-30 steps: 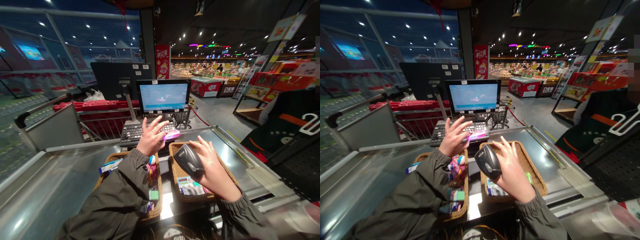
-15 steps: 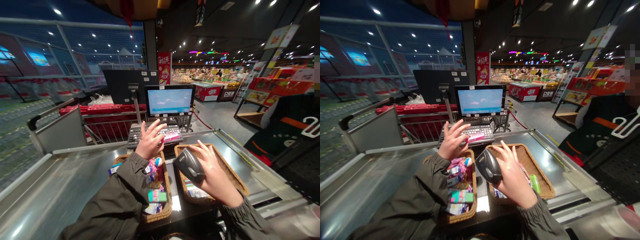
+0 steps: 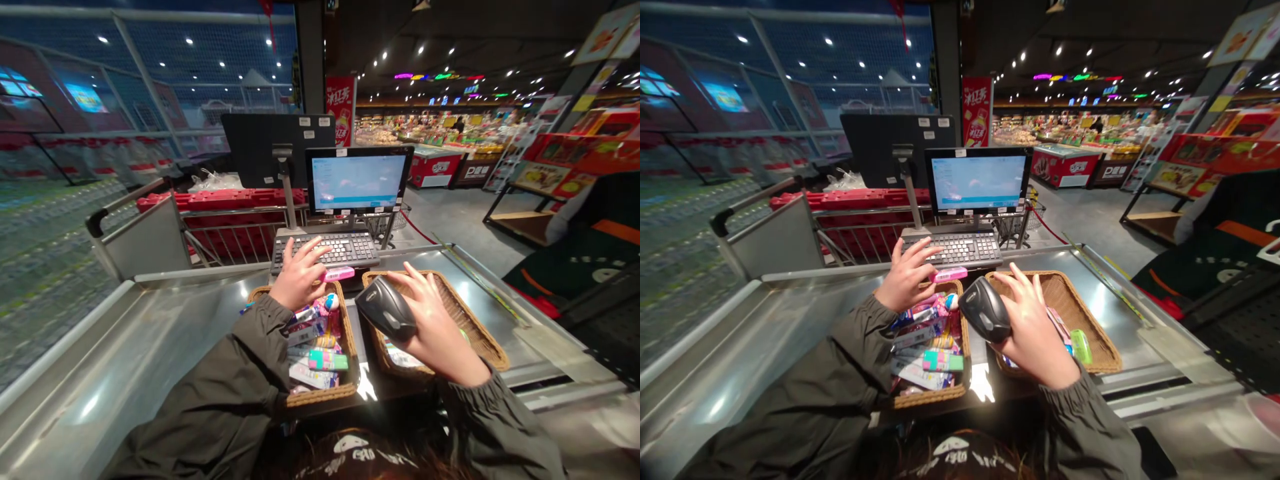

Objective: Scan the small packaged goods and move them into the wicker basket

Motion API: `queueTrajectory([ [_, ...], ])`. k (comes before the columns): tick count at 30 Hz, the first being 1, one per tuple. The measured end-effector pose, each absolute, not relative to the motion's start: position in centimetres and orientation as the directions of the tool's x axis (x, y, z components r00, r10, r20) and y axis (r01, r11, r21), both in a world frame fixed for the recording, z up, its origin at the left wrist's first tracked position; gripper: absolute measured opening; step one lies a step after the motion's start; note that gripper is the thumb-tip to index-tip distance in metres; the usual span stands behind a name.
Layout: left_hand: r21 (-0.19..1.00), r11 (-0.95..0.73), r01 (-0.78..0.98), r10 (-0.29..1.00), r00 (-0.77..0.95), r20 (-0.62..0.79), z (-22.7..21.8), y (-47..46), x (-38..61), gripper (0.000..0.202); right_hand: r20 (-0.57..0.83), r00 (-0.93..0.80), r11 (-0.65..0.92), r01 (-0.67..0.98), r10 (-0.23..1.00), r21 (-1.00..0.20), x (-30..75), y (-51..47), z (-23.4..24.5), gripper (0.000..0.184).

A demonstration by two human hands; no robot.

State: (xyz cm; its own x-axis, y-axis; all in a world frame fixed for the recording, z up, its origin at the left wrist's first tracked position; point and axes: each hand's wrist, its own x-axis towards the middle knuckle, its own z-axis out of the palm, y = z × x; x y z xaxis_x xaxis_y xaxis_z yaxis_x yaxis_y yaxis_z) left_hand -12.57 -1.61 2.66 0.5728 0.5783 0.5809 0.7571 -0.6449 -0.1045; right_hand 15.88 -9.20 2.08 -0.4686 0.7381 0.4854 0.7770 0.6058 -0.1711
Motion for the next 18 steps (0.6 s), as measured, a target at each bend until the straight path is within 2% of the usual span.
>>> queueTrajectory([
  [7, -0.054, -0.654, 0.754, 0.667, 0.609, 0.429, -0.4, -3.7, -15.2, 0.008, 0.472, -0.487, 0.620, 0.764, 0.735, -0.178, 14.6, -9.2, 1.7, 0.049],
  [15, -0.049, -0.703, 0.709, 0.674, 0.687, 0.273, -5.5, -6.3, -15.2, 0.008, 0.479, -0.484, 0.627, 0.754, 0.732, -0.196, 13.1, -8.8, 1.1, 0.045],
  [18, -0.056, -0.726, 0.685, 0.666, 0.722, 0.191, -7.7, -6.9, -14.6, 0.018, 0.476, -0.475, 0.616, 0.763, 0.740, -0.197, 13.1, -8.7, 1.0, 0.048],
])
